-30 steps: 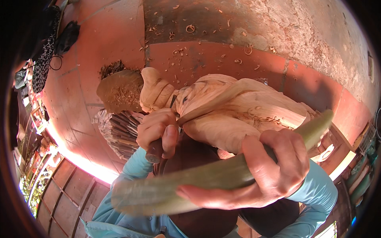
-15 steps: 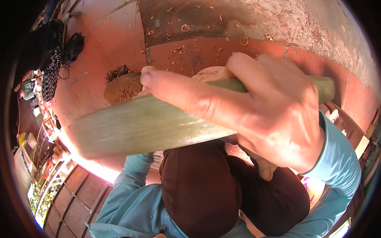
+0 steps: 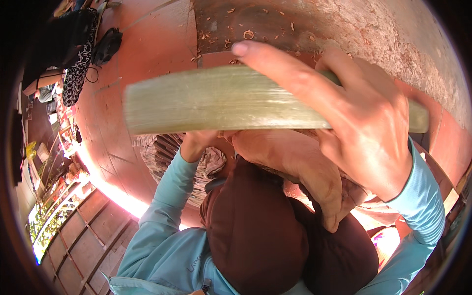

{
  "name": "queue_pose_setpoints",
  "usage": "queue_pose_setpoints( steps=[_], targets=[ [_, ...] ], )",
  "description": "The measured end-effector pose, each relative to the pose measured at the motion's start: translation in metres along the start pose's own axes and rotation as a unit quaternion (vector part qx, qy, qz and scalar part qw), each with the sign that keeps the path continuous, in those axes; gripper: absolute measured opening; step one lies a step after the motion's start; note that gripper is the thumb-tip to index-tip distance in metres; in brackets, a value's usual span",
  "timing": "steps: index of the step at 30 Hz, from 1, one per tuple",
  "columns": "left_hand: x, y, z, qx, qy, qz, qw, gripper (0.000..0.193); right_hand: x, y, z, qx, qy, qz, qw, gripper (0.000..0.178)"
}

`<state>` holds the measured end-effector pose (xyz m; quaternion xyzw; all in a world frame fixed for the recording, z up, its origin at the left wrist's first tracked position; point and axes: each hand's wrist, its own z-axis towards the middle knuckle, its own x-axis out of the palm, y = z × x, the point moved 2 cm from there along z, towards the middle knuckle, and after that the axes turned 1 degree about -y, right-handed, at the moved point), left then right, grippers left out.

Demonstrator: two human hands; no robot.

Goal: The person carves a wooden sculpture of a figure using a chisel and a wooden mallet. They repeatedly strike the chisel to shape the wood, focusing on the torso and limbs of the figure.

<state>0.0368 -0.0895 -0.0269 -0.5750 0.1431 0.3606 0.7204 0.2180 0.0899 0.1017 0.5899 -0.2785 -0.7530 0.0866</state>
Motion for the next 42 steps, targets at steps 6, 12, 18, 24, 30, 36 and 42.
queue_pose_setpoints(
  steps=[6,12,18,24,30,36,42],
  targets=[
    [-0.001,0.002,0.001,0.022,0.003,-0.091,0.996,0.04,-0.004,0.003,0.005,-0.019,0.033,-0.07,0.997,0.07],
    [0.003,0.003,0.001,0.012,0.005,-0.115,0.993,0.044,0.003,0.0,0.001,0.002,-0.004,-0.012,1.0,0.076],
    [0.003,0.014,-0.007,-0.133,-0.022,-0.148,0.98,0.041,0.01,-0.002,-0.001,0.028,-0.044,0.035,0.998,0.08],
    [-0.011,0.025,0.024,0.14,-0.046,-0.11,0.983,0.028,-0.003,-0.005,0.001,0.013,0.067,-0.078,0.995,0.077],
    [-0.008,0.022,-0.012,-0.099,-0.08,-0.096,0.987,0.029,0.007,-0.011,0.001,0.028,-0.048,0.099,0.994,0.072],
    [-0.012,0.0,0.011,-0.002,-0.062,0.014,0.998,0.011,0.006,-0.009,0.004,-0.003,-0.068,0.174,0.982,0.071],
    [-0.003,-0.02,0.029,-0.111,-0.114,-0.131,0.979,0.018,0.006,-0.009,0.011,0.022,0.023,-0.016,0.999,0.072]
  ],
)
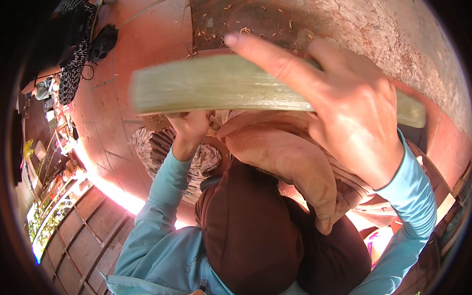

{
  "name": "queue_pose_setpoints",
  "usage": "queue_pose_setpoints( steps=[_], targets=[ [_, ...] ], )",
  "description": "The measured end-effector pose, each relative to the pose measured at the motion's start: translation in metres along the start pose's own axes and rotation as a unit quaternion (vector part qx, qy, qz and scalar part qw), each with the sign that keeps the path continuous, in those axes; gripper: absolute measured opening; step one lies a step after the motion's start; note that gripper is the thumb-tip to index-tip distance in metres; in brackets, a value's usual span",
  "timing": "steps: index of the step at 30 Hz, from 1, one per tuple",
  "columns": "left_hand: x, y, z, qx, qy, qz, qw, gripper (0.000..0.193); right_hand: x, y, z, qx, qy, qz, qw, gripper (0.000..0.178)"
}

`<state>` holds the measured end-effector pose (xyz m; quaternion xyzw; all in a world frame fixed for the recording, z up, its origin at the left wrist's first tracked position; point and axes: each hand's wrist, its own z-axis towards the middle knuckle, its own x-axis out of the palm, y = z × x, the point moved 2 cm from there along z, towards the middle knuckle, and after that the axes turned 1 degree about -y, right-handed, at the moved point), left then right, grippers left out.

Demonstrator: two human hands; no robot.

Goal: The person carves a wooden sculpture of a figure using a chisel and a wooden mallet. They repeatedly strike the chisel to shape the wood, focusing on the torso and limbs of the figure.

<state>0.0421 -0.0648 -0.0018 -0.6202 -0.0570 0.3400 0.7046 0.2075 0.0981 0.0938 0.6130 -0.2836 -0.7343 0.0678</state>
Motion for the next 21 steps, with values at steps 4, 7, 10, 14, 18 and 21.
queue_pose_setpoints(
  steps=[4,7,10,14,18,21],
  targets=[
    [-0.001,0.005,-0.001,0.084,0.035,0.077,0.993,0.017,0.014,-0.009,-0.001,-0.018,-0.109,0.054,0.992,0.083],
    [0.001,0.001,0.001,0.174,0.073,0.179,0.965,0.017,0.009,-0.008,-0.004,-0.02,-0.083,0.03,0.996,0.082],
    [0.004,-0.001,0.003,0.072,0.025,0.092,0.993,0.017,0.0,-0.006,0.001,-0.027,-0.038,-0.02,0.999,0.081],
    [0.012,0.009,0.019,0.044,-0.013,0.014,0.999,0.013,0.013,-0.014,0.0,-0.023,-0.116,0.059,0.991,0.083],
    [0.018,0.013,0.026,-0.176,0.03,-0.059,0.982,0.008,0.004,-0.014,0.0,0.053,-0.015,-0.023,0.998,0.08],
    [0.017,0.019,0.028,-0.195,-0.006,-0.117,0.974,0.005,0.019,-0.018,0.0,0.065,-0.122,0.073,0.988,0.081]
  ],
)
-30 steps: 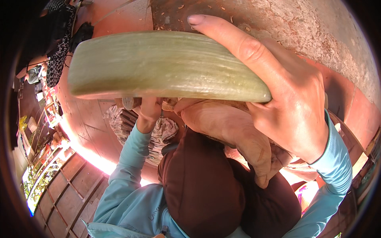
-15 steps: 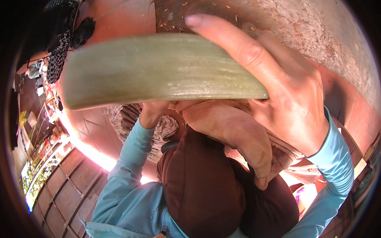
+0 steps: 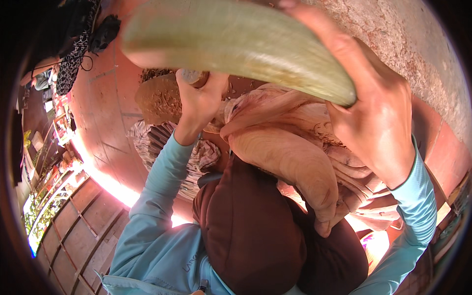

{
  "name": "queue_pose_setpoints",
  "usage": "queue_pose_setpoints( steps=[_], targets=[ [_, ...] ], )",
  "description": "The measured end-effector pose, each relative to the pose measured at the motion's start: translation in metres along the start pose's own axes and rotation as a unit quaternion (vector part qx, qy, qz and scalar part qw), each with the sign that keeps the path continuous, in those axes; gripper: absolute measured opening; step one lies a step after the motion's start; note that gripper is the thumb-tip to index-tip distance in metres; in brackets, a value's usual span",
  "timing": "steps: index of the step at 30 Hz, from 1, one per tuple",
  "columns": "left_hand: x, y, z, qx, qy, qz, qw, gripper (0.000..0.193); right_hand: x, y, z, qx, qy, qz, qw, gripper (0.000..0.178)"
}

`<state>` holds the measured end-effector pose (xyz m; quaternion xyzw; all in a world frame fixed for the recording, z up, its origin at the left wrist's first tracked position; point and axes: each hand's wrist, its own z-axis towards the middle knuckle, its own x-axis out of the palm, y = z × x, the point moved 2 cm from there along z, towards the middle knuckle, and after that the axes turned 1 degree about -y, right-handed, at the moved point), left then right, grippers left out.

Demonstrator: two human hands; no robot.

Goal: The person carves a wooden sculpture of a figure using a chisel and a wooden mallet. They repeatedly strike the chisel to shape the wood, focusing on the torso and limbs of the figure.

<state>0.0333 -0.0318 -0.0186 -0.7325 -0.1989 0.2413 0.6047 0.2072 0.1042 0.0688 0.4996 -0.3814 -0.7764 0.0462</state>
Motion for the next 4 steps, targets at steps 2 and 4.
queue_pose_setpoints(
  steps=[2,4],
  targets=[
    [0.0001,-0.0042,-0.0011,0.025,-0.012,-0.001,1.0,0.004,0.0069,-0.0015,0.0011,0.01,0.045,-0.016,0.999,0.081],
    [0.001,-0.008,0.0027,0.176,0.02,0.089,0.98,0.007,-0.0009,0.0,0.001,0.029,0.138,-0.112,0.984,0.081]
  ],
)
